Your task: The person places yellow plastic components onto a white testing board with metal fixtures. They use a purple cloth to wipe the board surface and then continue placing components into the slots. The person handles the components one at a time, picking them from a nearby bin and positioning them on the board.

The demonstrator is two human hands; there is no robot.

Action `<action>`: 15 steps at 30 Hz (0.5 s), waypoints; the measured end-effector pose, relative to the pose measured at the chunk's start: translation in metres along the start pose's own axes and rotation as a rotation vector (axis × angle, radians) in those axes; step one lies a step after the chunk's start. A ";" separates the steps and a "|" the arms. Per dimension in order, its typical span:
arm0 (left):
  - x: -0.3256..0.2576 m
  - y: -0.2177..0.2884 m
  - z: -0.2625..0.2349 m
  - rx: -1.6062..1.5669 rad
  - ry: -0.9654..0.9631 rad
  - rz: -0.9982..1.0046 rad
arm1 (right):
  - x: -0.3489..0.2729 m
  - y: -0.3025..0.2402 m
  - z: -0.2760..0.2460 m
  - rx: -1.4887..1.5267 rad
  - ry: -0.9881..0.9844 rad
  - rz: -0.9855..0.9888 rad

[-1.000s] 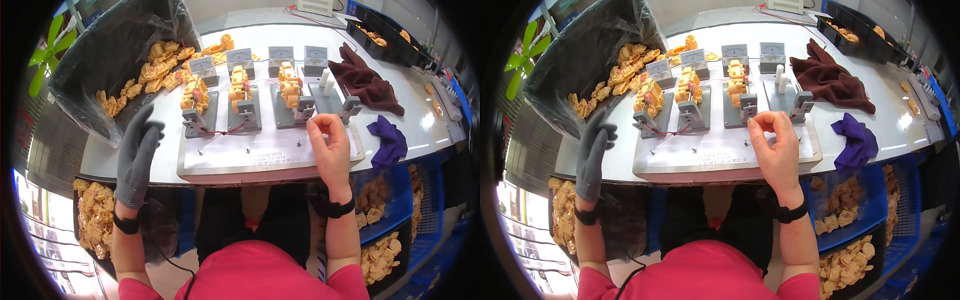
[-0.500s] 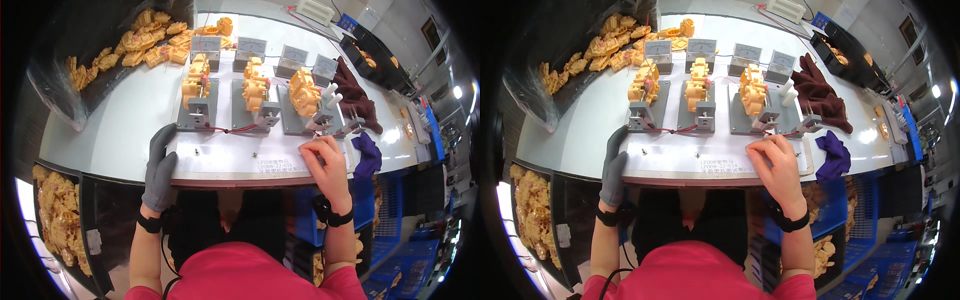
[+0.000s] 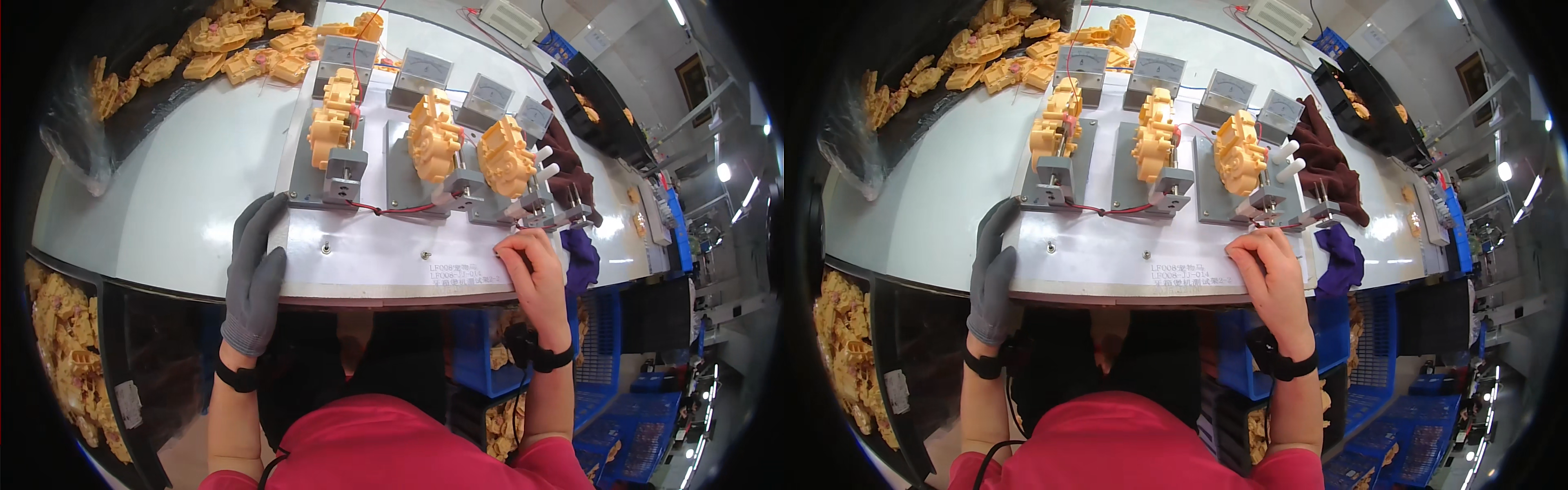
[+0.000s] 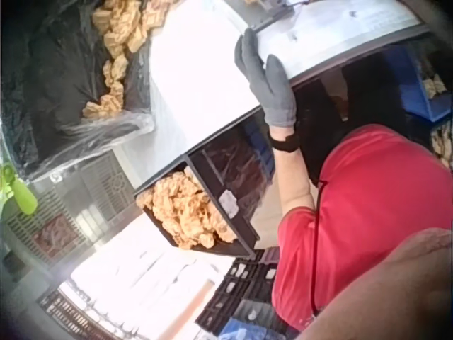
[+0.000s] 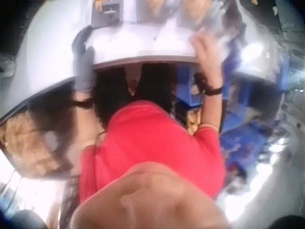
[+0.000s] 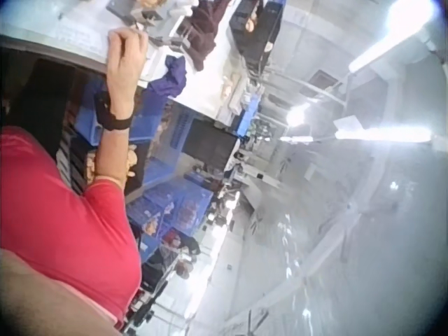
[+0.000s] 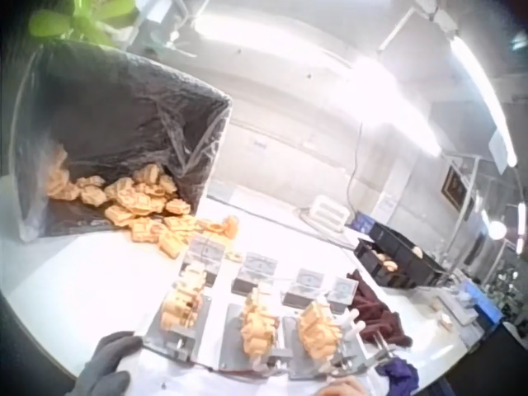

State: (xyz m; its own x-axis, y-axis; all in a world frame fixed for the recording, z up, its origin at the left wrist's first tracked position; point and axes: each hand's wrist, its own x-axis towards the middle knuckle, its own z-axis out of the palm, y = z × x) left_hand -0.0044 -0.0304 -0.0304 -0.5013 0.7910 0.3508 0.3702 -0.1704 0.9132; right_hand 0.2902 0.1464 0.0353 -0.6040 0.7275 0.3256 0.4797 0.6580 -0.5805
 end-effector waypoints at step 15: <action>-0.004 -0.007 0.001 -0.031 0.079 0.073 | 0.063 -0.058 -0.080 -0.169 -0.146 0.051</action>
State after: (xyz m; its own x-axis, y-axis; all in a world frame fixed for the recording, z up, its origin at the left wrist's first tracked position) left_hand -0.0040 -0.0312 -0.0383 -0.5340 0.7273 0.4312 0.3845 -0.2452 0.8899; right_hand 0.2752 0.1700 0.1496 -0.6563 0.7327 0.1802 0.6040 0.6533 -0.4565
